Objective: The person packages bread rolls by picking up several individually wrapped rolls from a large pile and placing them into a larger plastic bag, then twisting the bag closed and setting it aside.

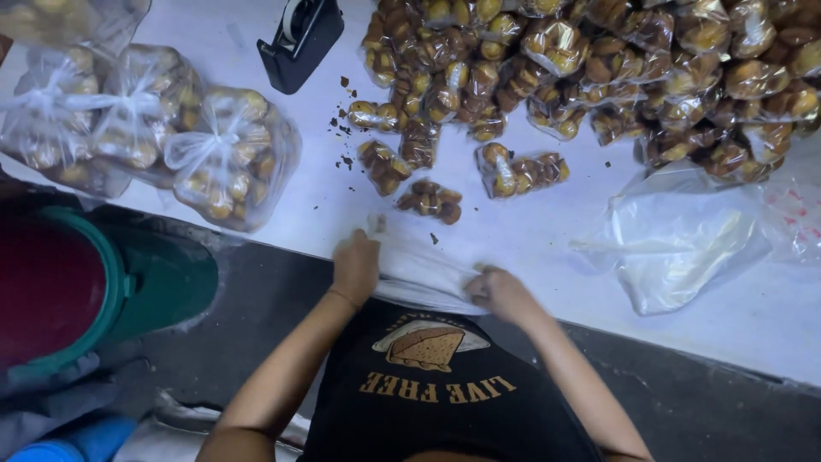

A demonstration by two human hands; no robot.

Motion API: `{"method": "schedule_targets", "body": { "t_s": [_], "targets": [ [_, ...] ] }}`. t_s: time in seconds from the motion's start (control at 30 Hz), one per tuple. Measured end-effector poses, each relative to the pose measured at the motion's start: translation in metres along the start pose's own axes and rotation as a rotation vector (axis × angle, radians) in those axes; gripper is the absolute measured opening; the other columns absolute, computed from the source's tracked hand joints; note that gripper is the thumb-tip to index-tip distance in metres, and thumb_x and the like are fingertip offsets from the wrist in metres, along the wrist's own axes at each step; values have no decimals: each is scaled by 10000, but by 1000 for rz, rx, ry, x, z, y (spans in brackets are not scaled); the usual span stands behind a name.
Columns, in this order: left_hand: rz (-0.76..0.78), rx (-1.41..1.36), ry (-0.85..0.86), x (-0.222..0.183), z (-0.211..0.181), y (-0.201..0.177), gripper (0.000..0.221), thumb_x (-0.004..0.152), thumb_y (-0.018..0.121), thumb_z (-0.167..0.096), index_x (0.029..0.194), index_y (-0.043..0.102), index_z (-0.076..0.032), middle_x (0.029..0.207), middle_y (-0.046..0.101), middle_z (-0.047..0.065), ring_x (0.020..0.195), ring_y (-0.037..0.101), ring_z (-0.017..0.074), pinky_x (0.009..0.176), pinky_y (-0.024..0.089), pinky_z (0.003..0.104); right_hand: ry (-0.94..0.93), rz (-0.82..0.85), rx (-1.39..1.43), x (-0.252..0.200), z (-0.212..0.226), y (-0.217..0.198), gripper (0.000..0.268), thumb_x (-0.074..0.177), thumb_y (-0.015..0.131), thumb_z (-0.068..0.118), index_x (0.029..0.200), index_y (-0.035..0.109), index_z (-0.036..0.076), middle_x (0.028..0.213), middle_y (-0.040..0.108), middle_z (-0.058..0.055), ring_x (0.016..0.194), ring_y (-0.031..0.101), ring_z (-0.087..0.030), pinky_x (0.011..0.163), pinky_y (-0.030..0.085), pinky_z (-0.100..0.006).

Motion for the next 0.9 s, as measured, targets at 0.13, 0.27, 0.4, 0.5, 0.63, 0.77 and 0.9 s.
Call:
{"method": "schedule_targets", "body": {
  "t_s": [0.13,0.27,0.4,0.5,0.63,0.77,0.9],
  "targets": [
    [92,-25,60,-21,-14,-89,119,916,617,-53,965,722,-27,1159,623,181,809,718,354,700,574,485,-118,-594,30,59,-43,-44,487,869,732,215,1281,627,-22,1179,625,-322,1153,583,-528,929,515,-576],
    [107,-35,121,12,9,-15,138,945,590,-41,926,720,2,1149,600,185,743,728,343,668,606,487,266,-756,-661,174,-101,-61,672,653,928,473,1101,648,57,959,695,-135,911,707,-366,749,588,-477],
    [120,-90,184,7,23,-24,124,931,574,11,856,668,41,1127,571,233,692,717,333,626,610,464,207,-566,-7,178,-70,-77,365,718,810,317,1000,747,95,843,711,-89,833,697,-297,693,537,-410],
    [113,-131,190,7,25,-26,133,940,590,-3,829,651,40,1110,577,245,643,707,282,583,609,428,-108,-253,382,156,17,-65,274,740,721,178,958,700,12,954,672,-186,926,638,-341,789,479,-461],
    [71,-112,262,9,23,-22,145,941,604,-2,801,636,23,1035,597,233,596,692,237,526,598,379,-351,-163,163,147,6,-8,510,516,828,147,971,652,1,1166,514,-205,1105,587,-459,972,482,-519],
    [72,-16,288,39,1,-47,164,943,570,-2,848,704,13,965,605,232,643,712,279,526,597,378,-313,-298,-206,94,-15,-21,619,567,851,208,1055,498,61,1185,467,-219,949,632,-519,755,563,-559],
    [62,70,253,78,-19,-27,185,933,570,6,922,753,35,1037,625,319,718,740,334,584,611,462,320,-51,-504,77,-35,-45,1046,598,829,379,1523,368,214,1348,589,-185,1262,577,-425,1025,478,-553]
  ]
}}
Point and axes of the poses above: each hand's wrist, its own x-axis towards the middle knuckle, its own y-axis out of the palm, z = x × y, the point moved 1 cm from there along x, towards the middle knuckle
